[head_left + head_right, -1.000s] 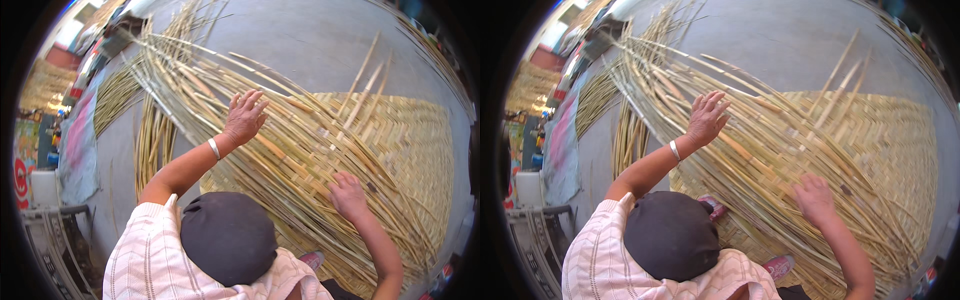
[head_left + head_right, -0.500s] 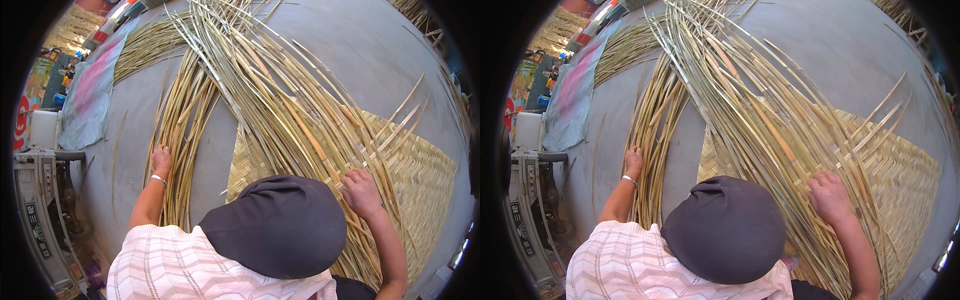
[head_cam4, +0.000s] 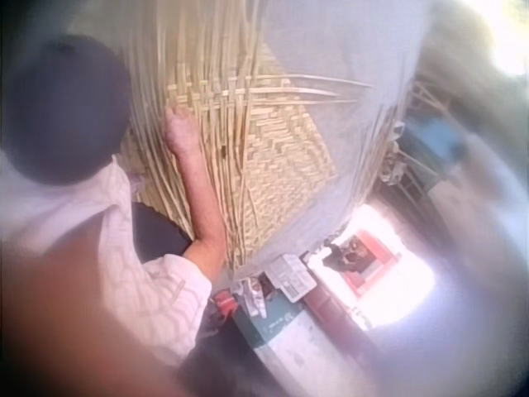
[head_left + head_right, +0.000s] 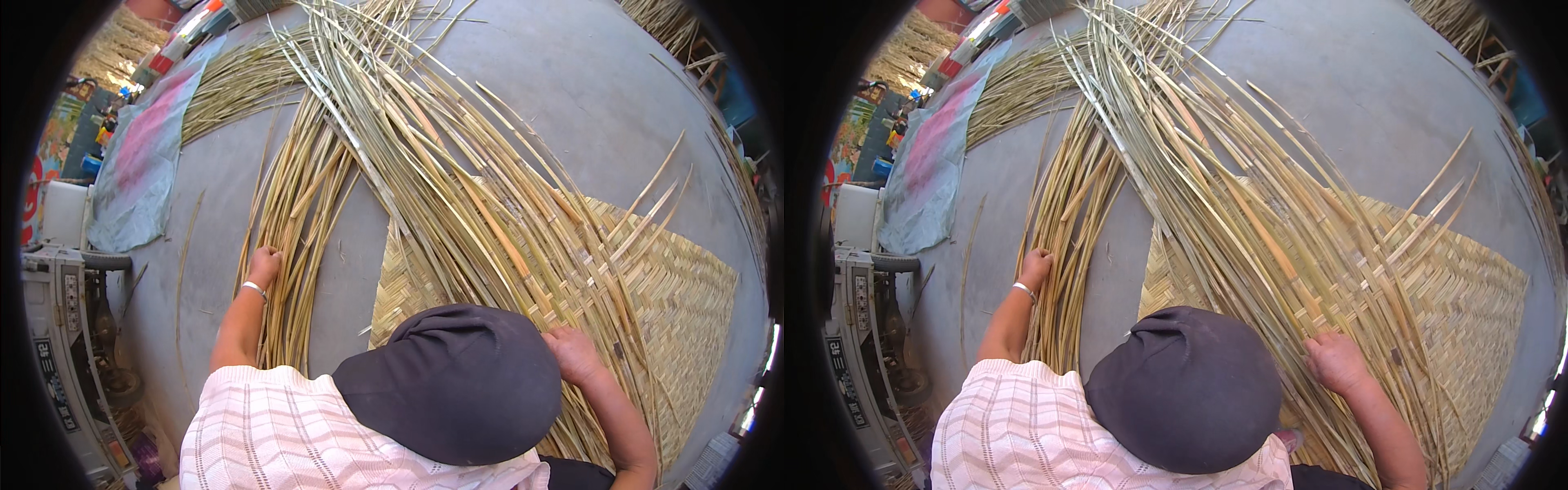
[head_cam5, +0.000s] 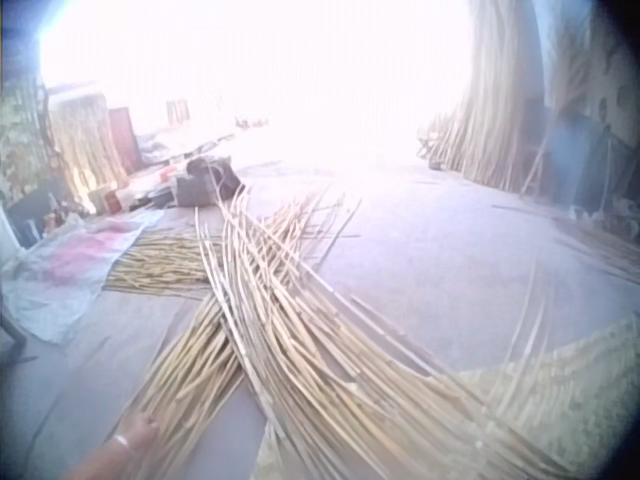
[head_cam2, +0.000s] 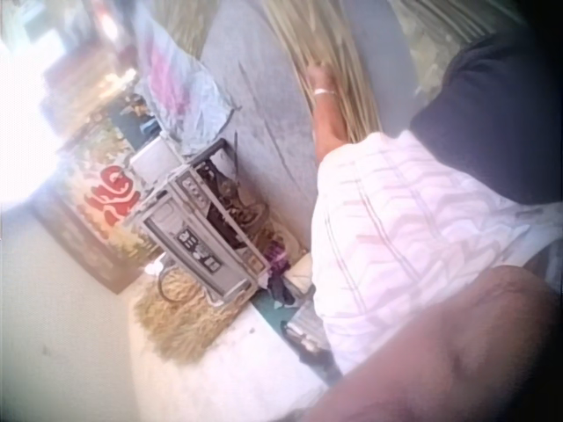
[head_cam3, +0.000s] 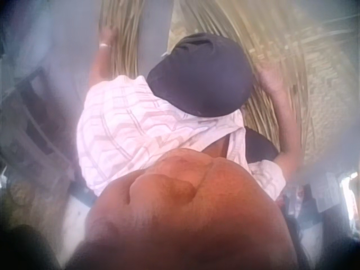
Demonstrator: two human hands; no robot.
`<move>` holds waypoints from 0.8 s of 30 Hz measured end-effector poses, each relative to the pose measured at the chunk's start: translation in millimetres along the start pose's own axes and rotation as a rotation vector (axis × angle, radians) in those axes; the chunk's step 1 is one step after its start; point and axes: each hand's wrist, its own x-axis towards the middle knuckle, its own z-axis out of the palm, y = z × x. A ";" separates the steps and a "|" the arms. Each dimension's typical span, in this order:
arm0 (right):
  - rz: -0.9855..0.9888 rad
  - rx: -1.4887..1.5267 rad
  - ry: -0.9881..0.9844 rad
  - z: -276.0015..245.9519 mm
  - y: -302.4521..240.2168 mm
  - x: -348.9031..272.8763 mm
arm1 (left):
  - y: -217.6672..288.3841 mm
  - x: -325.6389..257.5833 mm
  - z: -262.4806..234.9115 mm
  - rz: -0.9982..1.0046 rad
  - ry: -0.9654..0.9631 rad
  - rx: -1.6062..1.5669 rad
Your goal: The person weaves a large flat basket by hand, interlacing long dried palm strips in an over-under pattern. They repeatedly pull strips through the weave, adjust tension, and reposition the mat to continue the pattern.
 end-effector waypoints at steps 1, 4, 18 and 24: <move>0.012 0.017 0.001 0.6 1.0 -0.2 | -2.1 2.7 -2.2 -0.010 -0.016 -0.077; 0.033 0.041 0.037 0.3 4.9 -0.8 | 0.3 0.7 -10.0 -0.033 -0.051 -0.306; 0.100 0.092 -0.002 5.4 9.8 -3.5 | 13.3 -31.5 -55.3 -0.223 -0.035 -0.749; 0.146 0.086 -0.056 2.8 13.3 -5.1 | 31.2 -30.2 -95.3 -0.179 0.050 -0.782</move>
